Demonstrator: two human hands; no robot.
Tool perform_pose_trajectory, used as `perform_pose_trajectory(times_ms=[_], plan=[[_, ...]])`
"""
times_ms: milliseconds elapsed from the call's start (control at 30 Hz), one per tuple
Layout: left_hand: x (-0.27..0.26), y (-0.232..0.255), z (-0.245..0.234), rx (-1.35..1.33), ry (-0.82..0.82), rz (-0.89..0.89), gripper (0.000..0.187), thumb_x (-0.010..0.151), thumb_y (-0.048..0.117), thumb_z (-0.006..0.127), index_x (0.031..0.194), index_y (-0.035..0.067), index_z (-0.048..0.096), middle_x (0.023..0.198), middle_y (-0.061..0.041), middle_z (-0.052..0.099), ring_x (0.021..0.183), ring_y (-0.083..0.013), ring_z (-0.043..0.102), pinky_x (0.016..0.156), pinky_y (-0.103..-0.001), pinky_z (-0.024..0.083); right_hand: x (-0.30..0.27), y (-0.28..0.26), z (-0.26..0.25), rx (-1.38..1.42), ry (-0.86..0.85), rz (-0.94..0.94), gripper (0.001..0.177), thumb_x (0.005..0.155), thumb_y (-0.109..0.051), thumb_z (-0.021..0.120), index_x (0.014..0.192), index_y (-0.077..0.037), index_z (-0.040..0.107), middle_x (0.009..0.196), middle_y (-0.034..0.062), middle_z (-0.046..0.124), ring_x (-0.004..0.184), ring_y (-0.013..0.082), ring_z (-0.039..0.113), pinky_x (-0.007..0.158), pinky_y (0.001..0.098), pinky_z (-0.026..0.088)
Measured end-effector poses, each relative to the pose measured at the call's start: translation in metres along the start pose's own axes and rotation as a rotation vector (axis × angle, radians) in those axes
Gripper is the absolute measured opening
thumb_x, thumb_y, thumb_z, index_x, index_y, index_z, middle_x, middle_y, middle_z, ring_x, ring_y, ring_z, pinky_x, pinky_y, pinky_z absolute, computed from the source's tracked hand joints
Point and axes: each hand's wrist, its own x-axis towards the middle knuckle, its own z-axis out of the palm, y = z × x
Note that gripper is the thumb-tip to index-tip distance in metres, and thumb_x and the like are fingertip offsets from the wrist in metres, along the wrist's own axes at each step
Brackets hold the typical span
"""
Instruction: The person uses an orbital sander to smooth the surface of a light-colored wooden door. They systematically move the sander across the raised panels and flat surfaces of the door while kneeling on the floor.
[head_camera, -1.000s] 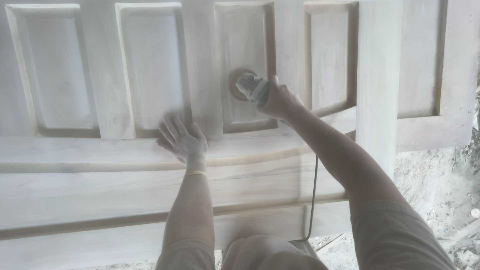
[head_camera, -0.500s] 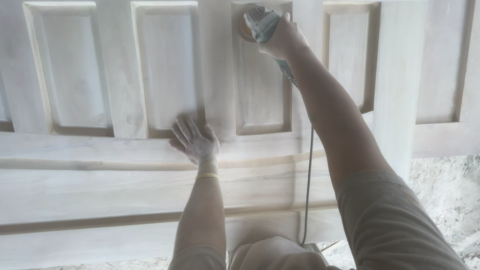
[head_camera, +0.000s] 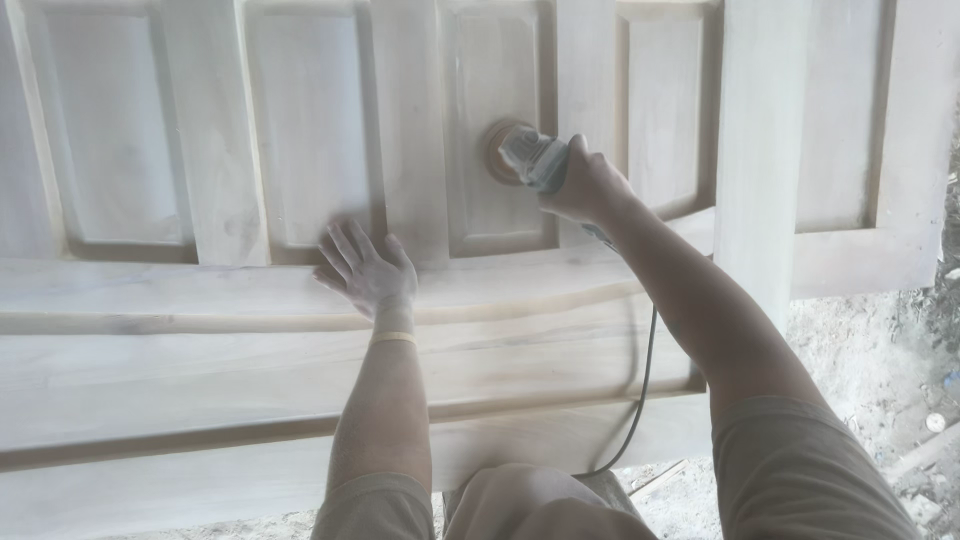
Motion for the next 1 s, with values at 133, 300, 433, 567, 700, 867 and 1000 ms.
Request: perform_pose_trajectory(times_ms=[133, 300, 433, 567, 700, 867, 1000], plan=[[-0.003, 0.007, 0.010, -0.020, 0.034, 0.039, 0.075, 0.105, 0.058, 0.023, 0.165, 0.013, 0.013, 0.173, -0.011, 0.004, 0.158, -0.0324, 0.000, 0.125, -0.064, 0.000, -0.046, 0.011, 0.018, 0.008, -0.059, -0.033, 0.068, 0.074, -0.034, 0.076, 0.126, -0.003, 0.045, 0.103, 0.0248, 0.072, 0.097, 0.0403, 0.074, 0.084, 0.0478, 0.063], [0.003, -0.006, 0.027, -0.094, 0.174, 0.325, 0.085, 0.103, 0.060, 0.034, 0.162, 0.004, 0.012, 0.170, -0.020, 0.004, 0.157, -0.0421, 0.002, 0.122, -0.067, 0.004, -0.101, 0.046, 0.030, 0.161, 0.052, -0.003, 0.069, 0.072, -0.037, 0.080, 0.123, -0.004, 0.047, 0.105, 0.0238, 0.071, 0.100, 0.0404, 0.072, 0.087, 0.0501, 0.058], [0.012, 0.010, 0.025, -0.133, 0.205, 0.659, 0.084, 0.101, 0.061, 0.043, 0.163, 0.013, 0.015, 0.167, -0.024, 0.002, 0.155, -0.0459, 0.004, 0.124, -0.065, 0.006, -0.121, 0.083, 0.020, 0.130, 0.109, 0.051, 0.068, 0.072, -0.036, 0.079, 0.122, -0.003, 0.048, 0.104, 0.0248, 0.071, 0.101, 0.0406, 0.071, 0.089, 0.0493, 0.057], [-0.026, 0.049, 0.028, -0.001, 0.095, 0.799, 0.069, 0.105, 0.061, 0.037, 0.162, 0.026, 0.021, 0.173, -0.018, -0.002, 0.159, -0.0433, -0.001, 0.128, -0.064, 0.002, -0.133, 0.116, 0.020, 0.082, 0.059, 0.119, 0.066, 0.073, -0.034, 0.076, 0.125, -0.005, 0.048, 0.105, 0.0232, 0.073, 0.101, 0.0399, 0.072, 0.088, 0.0508, 0.057], [-0.068, 0.102, 0.032, 0.195, -0.119, 0.646, 0.069, 0.103, 0.062, 0.023, 0.162, 0.027, 0.013, 0.169, -0.014, -0.008, 0.153, -0.0434, -0.011, 0.118, -0.069, -0.007, -0.133, 0.141, 0.029, -0.032, -0.005, -0.004, 0.069, 0.073, -0.037, 0.077, 0.126, -0.004, 0.046, 0.105, 0.0223, 0.072, 0.101, 0.0381, 0.071, 0.087, 0.0492, 0.059], [-0.077, 0.104, 0.037, 0.187, -0.025, 0.662, 0.065, 0.103, 0.057, 0.020, 0.163, 0.031, 0.017, 0.172, -0.003, 0.000, 0.156, -0.0376, -0.007, 0.119, -0.069, -0.009, -0.114, 0.160, 0.037, -0.082, 0.023, -0.230, 0.073, 0.074, -0.039, 0.077, 0.129, -0.004, 0.044, 0.102, 0.0224, 0.072, 0.099, 0.0392, 0.071, 0.088, 0.0498, 0.058], [-0.076, 0.118, 0.046, 0.184, 0.063, 0.532, 0.063, 0.104, 0.057, 0.021, 0.163, 0.033, 0.017, 0.172, 0.005, 0.006, 0.158, -0.0298, 0.000, 0.125, -0.062, -0.007, -0.089, 0.164, 0.021, -0.085, -0.029, -0.176, 0.069, 0.074, -0.038, 0.077, 0.126, -0.006, 0.044, 0.103, 0.0206, 0.072, 0.099, 0.0381, 0.072, 0.088, 0.0486, 0.060]])
